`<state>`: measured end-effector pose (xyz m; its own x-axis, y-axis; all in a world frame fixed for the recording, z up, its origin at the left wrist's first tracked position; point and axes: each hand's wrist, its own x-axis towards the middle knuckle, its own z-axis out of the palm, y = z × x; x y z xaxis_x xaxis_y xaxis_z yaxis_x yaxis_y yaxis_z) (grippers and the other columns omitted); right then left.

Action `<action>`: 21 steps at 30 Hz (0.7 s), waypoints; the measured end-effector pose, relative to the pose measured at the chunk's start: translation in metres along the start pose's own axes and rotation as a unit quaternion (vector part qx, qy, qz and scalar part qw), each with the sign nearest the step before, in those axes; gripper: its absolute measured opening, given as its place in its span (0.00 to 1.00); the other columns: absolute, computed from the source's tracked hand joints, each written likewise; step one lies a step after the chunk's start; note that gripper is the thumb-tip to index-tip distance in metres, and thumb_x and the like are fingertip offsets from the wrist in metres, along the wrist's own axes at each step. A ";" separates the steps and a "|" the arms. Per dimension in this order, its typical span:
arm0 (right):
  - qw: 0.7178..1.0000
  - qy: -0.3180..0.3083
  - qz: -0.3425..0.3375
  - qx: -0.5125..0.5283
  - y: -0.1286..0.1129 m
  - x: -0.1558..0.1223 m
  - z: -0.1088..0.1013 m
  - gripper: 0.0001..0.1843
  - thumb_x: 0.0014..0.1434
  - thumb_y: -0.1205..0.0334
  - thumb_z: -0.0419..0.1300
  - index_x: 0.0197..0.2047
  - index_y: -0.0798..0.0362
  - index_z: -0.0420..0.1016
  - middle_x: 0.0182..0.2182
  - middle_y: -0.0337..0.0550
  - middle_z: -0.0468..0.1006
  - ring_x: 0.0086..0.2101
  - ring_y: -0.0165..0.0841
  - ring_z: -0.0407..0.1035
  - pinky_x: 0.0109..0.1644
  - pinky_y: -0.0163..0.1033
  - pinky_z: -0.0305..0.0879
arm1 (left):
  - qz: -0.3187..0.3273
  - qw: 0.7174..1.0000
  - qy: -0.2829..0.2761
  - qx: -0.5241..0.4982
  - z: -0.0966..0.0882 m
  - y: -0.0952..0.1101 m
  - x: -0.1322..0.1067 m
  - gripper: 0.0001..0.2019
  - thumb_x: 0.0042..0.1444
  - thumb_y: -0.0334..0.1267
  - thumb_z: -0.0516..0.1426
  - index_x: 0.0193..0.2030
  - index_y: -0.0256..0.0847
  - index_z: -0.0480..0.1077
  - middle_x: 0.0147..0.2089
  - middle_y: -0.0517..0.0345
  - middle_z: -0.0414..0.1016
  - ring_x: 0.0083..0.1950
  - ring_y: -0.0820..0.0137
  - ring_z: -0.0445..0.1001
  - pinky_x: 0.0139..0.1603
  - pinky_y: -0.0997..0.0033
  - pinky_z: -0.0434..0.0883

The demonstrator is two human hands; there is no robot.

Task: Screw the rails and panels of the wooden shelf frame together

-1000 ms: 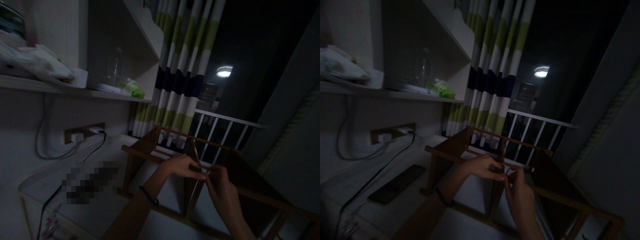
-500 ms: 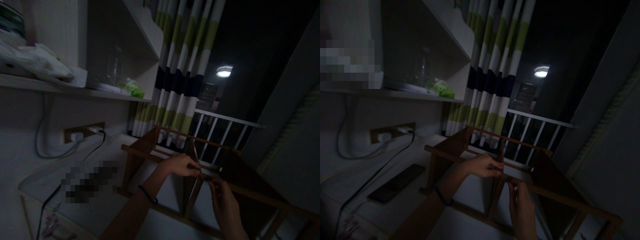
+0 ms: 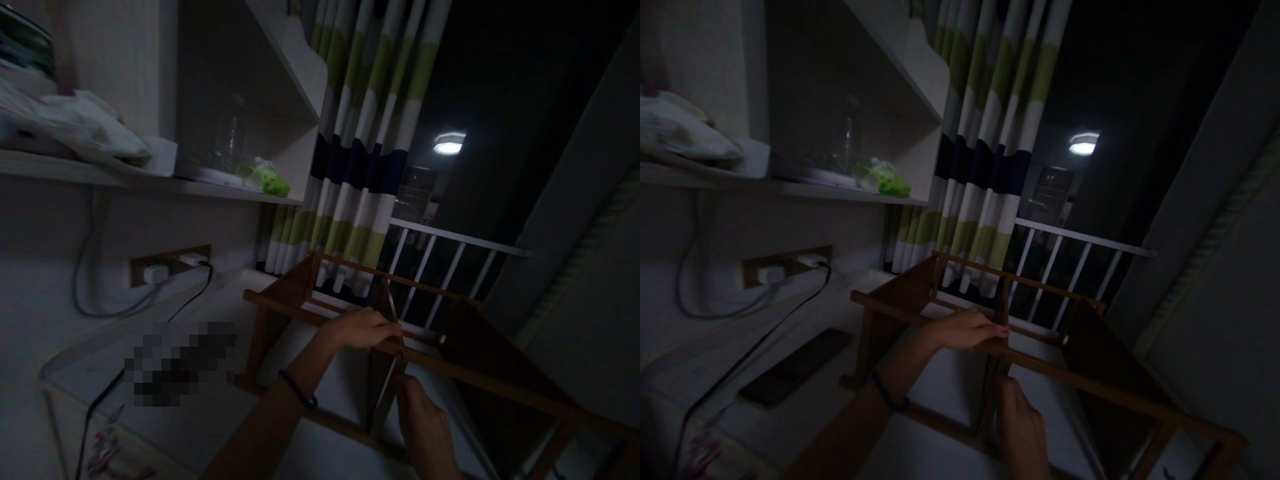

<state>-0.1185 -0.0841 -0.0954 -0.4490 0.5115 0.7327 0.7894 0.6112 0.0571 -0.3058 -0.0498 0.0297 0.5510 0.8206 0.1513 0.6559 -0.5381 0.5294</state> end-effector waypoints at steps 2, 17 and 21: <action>1.000 0.003 -0.013 -0.015 -0.009 0.008 -0.002 0.10 0.61 0.68 0.40 0.39 0.51 0.61 0.27 0.39 0.74 0.23 0.27 0.71 0.20 0.29 0.62 | 0.001 1.000 0.003 -0.024 0.001 -0.001 0.001 0.26 0.58 0.54 0.38 0.48 0.46 0.70 0.28 0.62 0.74 0.24 0.76 0.68 0.30 0.77 0.63; 0.991 -0.037 -0.013 -0.126 -0.027 0.052 -0.032 0.10 0.60 0.64 0.47 0.38 0.49 0.69 0.19 0.35 0.73 0.15 0.29 0.66 0.17 0.34 0.50 | 0.013 0.998 0.013 -0.062 0.003 -0.003 0.000 0.32 0.59 0.54 0.31 0.46 0.45 0.72 0.45 0.61 0.75 0.30 0.76 0.70 0.41 0.76 0.64; 0.997 -0.035 0.052 -0.034 -0.027 0.061 -0.039 0.13 0.61 0.58 0.46 0.40 0.49 0.70 0.24 0.39 0.77 0.21 0.32 0.70 0.22 0.34 0.55 | 0.019 0.997 0.014 -0.069 0.003 -0.004 0.000 0.35 0.58 0.56 0.30 0.46 0.43 0.72 0.43 0.59 0.76 0.37 0.72 0.71 0.43 0.74 0.64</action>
<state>-0.1511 -0.0928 -0.0257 -0.3890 0.6126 0.6880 0.8590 0.5110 0.0307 -0.3069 -0.0482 0.0245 0.5580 0.8065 0.1955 0.5564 -0.5384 0.6328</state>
